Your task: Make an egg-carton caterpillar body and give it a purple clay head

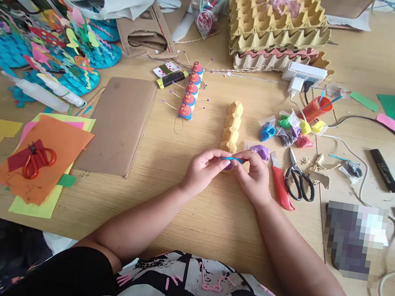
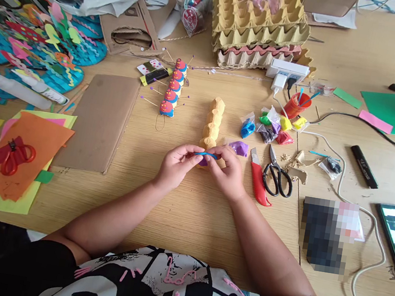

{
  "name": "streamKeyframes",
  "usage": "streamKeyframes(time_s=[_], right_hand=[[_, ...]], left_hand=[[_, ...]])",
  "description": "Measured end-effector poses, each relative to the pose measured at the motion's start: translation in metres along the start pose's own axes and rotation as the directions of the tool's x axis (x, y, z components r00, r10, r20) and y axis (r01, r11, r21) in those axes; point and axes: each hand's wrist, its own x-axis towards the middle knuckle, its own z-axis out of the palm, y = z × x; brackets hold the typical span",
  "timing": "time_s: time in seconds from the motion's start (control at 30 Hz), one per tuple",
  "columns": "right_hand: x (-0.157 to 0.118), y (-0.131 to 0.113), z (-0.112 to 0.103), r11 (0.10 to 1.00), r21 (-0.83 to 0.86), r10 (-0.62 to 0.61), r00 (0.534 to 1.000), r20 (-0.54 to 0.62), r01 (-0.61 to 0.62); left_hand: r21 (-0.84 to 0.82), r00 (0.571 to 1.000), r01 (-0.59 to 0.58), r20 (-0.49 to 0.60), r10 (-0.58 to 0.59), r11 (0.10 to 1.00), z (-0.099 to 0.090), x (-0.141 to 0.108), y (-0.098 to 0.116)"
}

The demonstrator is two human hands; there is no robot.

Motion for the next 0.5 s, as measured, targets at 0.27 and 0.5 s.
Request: streamKeyframes(time_s=[0.27, 0.5], right_hand=[[0.0003, 0.0044, 0.0031, 0.998, 0.063, -0.003, 1.0, 0.003, 0.002], [-0.0007, 0.0033, 0.0034, 1.0, 0.025, -0.019, 1.0, 0.002, 0.019]], left_hand=[[0.022, 0.999, -0.028, -0.026, 0.029, 0.999, -0.0003, 0.001, 0.0026], [0.151, 0.997, -0.045, -0.052, 0.053, 0.988, -0.0014, 0.0002, 0.0041]])
